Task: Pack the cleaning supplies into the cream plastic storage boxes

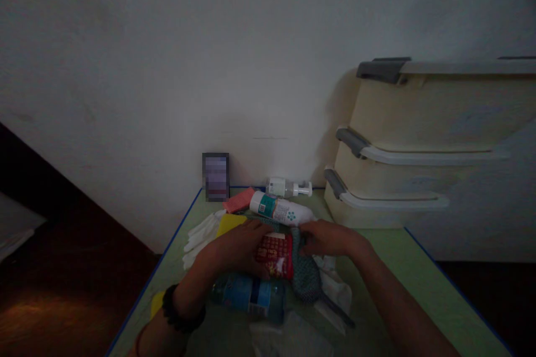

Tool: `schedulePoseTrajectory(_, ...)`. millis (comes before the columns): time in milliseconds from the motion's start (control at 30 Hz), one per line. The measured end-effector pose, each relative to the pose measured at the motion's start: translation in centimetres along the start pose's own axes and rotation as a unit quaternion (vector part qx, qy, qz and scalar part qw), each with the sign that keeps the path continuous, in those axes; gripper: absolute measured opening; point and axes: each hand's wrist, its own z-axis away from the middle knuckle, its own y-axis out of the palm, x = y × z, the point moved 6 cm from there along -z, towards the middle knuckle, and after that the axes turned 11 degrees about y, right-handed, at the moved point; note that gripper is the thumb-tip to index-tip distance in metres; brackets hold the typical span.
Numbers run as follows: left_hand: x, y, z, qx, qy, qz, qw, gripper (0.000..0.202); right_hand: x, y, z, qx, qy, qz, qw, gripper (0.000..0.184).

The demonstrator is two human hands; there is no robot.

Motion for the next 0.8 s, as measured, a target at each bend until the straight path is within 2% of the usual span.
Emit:
schedulePoseTrajectory(100,-0.3,0.1,-0.4,0.011,-0.001,-0.011,1.000,0.068,0.1,0.4,-0.3,-0.009,-0.030,-0.012,0.999,0.029)
schedulePoseTrajectory(167,-0.7,-0.5,-0.4,0.007,0.000,-0.016,1.000,0.060,0.1,0.3,-0.5,-0.017,-0.045,-0.023,0.999,0.029)
schedulePoseTrajectory(267,-0.6,-2.7,0.4,-0.028,-0.003,0.009,1.000,0.057,-0.1,-0.1,-0.6,-0.035,-0.057,-0.038,0.997,0.029)
schedulePoseTrajectory(367,0.2,-5.5,2.4,-0.089,-0.002,0.073,0.993,0.061,-0.3,-0.8,-0.3,-0.057,-0.066,-0.048,0.995,0.025)
schedulePoseTrajectory(467,1.9,-8.1,5.1,-0.140,-0.055,0.077,0.986,0.059,-0.1,-1.3,0.0,-0.083,-0.080,-0.057,0.992,0.021)
schedulePoseTrajectory(567,4.2,-9.2,7.7,-0.147,-0.169,0.039,0.974,0.052,0.3,-1.3,0.1,-0.100,-0.095,-0.067,0.988,0.025)
schedulePoseTrajectory(667,6.5,-9.5,9.7,-0.147,-0.281,0.010,0.948,0.062,0.5,-0.7,-0.2,-0.097,-0.105,-0.075,0.987,0.025)
schedulePoseTrajectory(800,8.8,-8.5,10.7,-0.128,-0.327,0.035,0.936,0.071,0.3,0.0,-0.7,-0.085,-0.107,-0.089,0.987,0.024)
